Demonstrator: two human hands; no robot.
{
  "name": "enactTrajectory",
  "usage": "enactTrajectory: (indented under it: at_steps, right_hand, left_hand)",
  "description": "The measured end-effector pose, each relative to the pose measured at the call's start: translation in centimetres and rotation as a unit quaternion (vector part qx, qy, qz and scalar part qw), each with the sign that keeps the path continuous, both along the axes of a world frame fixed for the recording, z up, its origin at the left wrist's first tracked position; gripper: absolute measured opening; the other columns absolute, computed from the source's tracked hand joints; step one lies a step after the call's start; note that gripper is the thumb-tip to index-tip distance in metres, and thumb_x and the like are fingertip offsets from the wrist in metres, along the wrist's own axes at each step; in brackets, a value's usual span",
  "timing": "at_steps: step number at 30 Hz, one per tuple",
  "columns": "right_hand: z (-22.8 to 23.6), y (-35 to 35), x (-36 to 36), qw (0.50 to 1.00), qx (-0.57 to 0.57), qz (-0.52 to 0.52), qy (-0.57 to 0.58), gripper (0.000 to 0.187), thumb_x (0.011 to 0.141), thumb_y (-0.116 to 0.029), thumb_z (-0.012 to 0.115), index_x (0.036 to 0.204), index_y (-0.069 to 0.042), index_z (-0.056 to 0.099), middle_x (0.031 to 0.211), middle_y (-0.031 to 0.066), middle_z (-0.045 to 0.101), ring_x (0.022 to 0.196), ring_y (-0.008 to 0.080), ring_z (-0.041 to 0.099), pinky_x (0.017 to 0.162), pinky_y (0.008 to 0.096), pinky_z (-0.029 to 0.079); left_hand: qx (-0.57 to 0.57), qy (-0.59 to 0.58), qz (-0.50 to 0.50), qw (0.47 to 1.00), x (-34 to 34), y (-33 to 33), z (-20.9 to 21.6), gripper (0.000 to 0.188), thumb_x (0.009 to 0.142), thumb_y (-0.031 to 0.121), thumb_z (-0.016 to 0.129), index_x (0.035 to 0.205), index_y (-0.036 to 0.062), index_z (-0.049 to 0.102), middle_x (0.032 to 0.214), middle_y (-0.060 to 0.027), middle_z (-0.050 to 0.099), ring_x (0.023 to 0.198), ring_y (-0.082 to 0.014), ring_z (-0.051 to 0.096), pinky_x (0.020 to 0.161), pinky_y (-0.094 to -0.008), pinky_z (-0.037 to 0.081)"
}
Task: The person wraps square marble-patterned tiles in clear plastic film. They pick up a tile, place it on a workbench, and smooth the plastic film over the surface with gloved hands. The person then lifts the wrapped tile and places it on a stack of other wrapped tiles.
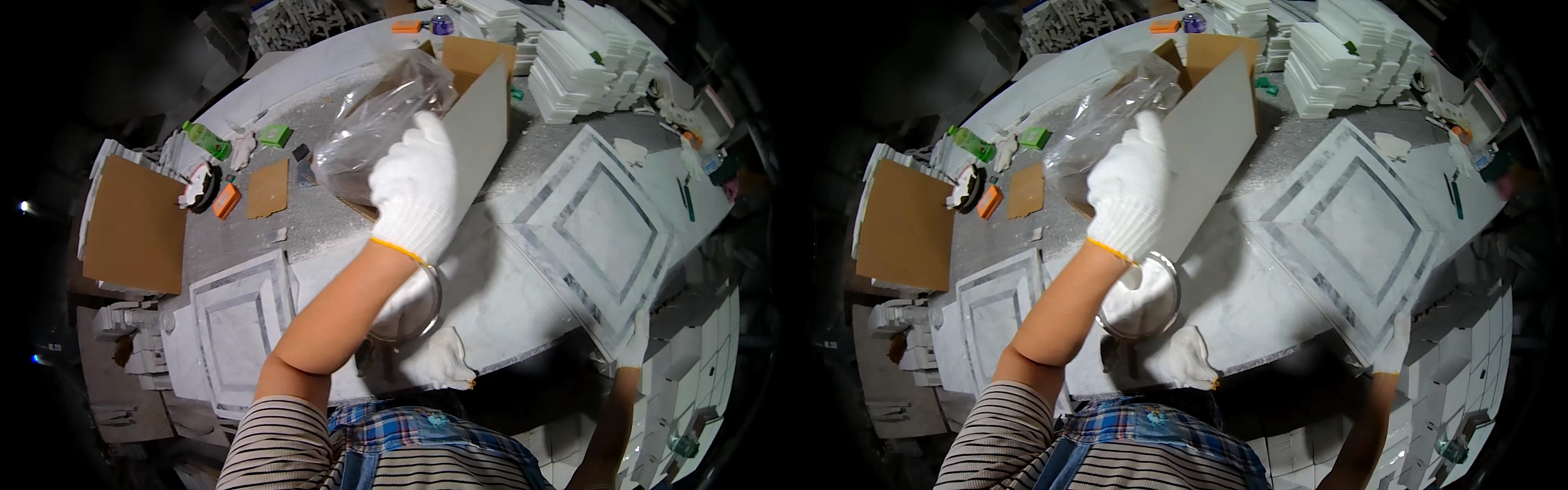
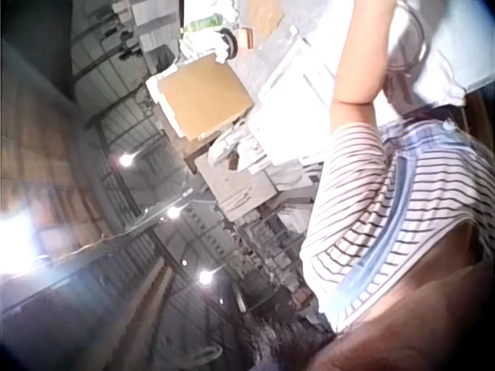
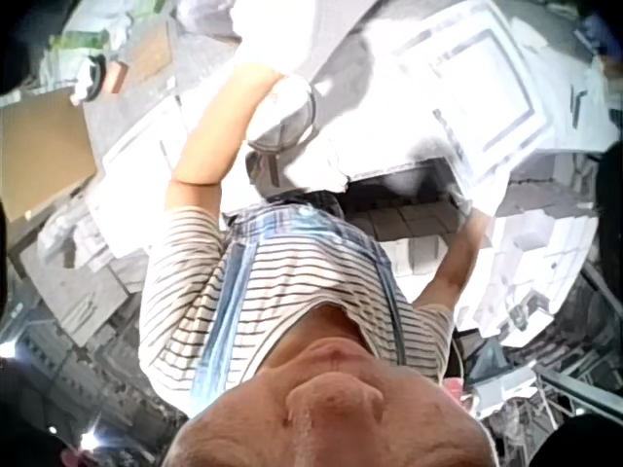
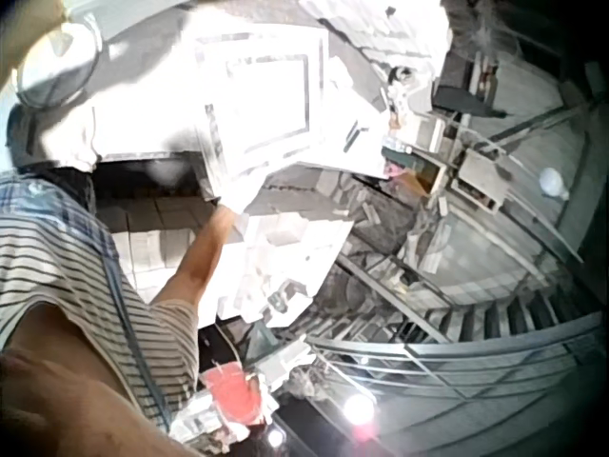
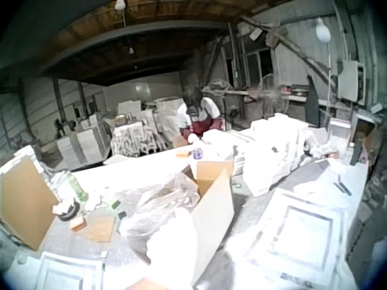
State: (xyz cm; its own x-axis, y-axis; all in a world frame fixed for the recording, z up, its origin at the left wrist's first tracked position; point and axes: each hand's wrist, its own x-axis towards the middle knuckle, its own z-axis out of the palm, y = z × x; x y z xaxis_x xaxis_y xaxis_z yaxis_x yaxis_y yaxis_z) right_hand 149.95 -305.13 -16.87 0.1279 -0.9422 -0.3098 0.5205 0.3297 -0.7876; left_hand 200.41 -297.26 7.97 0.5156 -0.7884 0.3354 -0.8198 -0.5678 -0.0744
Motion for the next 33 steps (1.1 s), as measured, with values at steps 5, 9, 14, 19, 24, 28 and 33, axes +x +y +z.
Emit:
enactTrajectory:
  at_steps: [5, 9, 14, 19, 24, 28, 33]
  right_hand:
    - [1.4, 0.9, 2.0, 1.000, 0.010, -0.005, -0.024, 0.051, 0.102, -0.020, 0.056, 0.149, -0.006, 0.040, 0.145, 0.0104, 0.051, 0.130, 0.0289, 0.051, 0.111, 0.0439, 0.042]
    - [-0.1, 2.0, 2.5, 0.999, -0.017, -0.028, 0.002, 0.050, 0.104, -0.017, 0.054, 0.150, -0.004, 0.039, 0.146, 0.0106, 0.050, 0.131, 0.0285, 0.051, 0.112, 0.0427, 0.041]
    - [0.1, 4.8, 4.8, 0.998, -0.020, -0.025, 0.061, 0.050, 0.104, -0.018, 0.054, 0.149, -0.002, 0.039, 0.145, 0.0128, 0.050, 0.129, 0.0272, 0.051, 0.109, 0.0411, 0.042]
    - [3.9, 8.9, 9.4, 0.961, -0.010, 0.020, 0.275, 0.047, 0.104, -0.021, 0.054, 0.143, 0.002, 0.043, 0.137, 0.0137, 0.053, 0.121, 0.0241, 0.054, 0.102, 0.0376, 0.044]
    - [1.4, 9.7, 9.8, 0.962, -0.003, 0.004, 0.272, 0.046, 0.106, -0.030, 0.051, 0.134, 0.006, 0.053, 0.127, 0.0119, 0.060, 0.112, 0.0217, 0.056, 0.098, 0.0346, 0.044]
    - [4.1, 9.4, 10.3, 0.946, -0.016, 0.056, 0.318, 0.046, 0.105, -0.030, 0.053, 0.134, 0.006, 0.052, 0.128, 0.0126, 0.060, 0.111, 0.0209, 0.057, 0.096, 0.0333, 0.045]
    - [2.0, 9.3, 7.5, 0.904, -0.002, 0.030, 0.426, 0.054, 0.102, -0.034, 0.059, 0.136, 0.007, 0.051, 0.129, 0.0138, 0.059, 0.112, 0.0197, 0.056, 0.097, 0.0319, 0.044]
  left_hand:
    - [-0.045, -0.027, -0.084, 0.995, 5.5, -0.5, 2.3, 0.018, 0.085, 0.015, 0.059, 0.100, 0.0059, 0.060, 0.087, -0.0171, 0.069, 0.079, -0.0365, 0.070, 0.066, -0.0475, 0.055]
    - [-0.103, -0.076, -0.139, 0.982, 9.2, -1.7, 3.9, 0.016, 0.086, 0.020, 0.059, 0.097, 0.0083, 0.063, 0.086, -0.0163, 0.069, 0.084, -0.0373, 0.068, 0.070, -0.0496, 0.053]
    - [-0.049, -0.095, -0.162, 0.981, 13.6, -2.2, 2.4, 0.021, 0.086, 0.020, 0.060, 0.103, 0.0086, 0.063, 0.094, -0.0165, 0.069, 0.090, -0.0384, 0.067, 0.073, -0.0483, 0.052]
    - [0.016, -0.005, -0.155, 0.988, 19.3, -0.6, -1.6, 0.027, 0.087, 0.018, 0.060, 0.112, 0.0090, 0.064, 0.103, -0.0182, 0.070, 0.099, -0.0388, 0.066, 0.082, -0.0447, 0.053]
    - [0.002, 0.033, -0.213, 0.977, 23.9, 1.9, -1.6, 0.032, 0.090, 0.024, 0.058, 0.120, 0.0128, 0.064, 0.103, -0.0190, 0.071, 0.095, -0.0397, 0.067, 0.081, -0.0470, 0.053]
    - [0.011, 0.036, -0.215, 0.976, 25.8, 4.5, -1.8, 0.034, 0.089, 0.017, 0.061, 0.122, 0.0106, 0.065, 0.108, -0.0178, 0.071, 0.096, -0.0360, 0.069, 0.084, -0.0417, 0.054]
    - [-0.077, -0.015, -0.306, 0.949, 21.0, 7.5, 1.3, 0.038, 0.092, 0.013, 0.054, 0.128, 0.0067, 0.063, 0.132, -0.0180, 0.063, 0.126, -0.0359, 0.056, 0.109, -0.0428, 0.041]
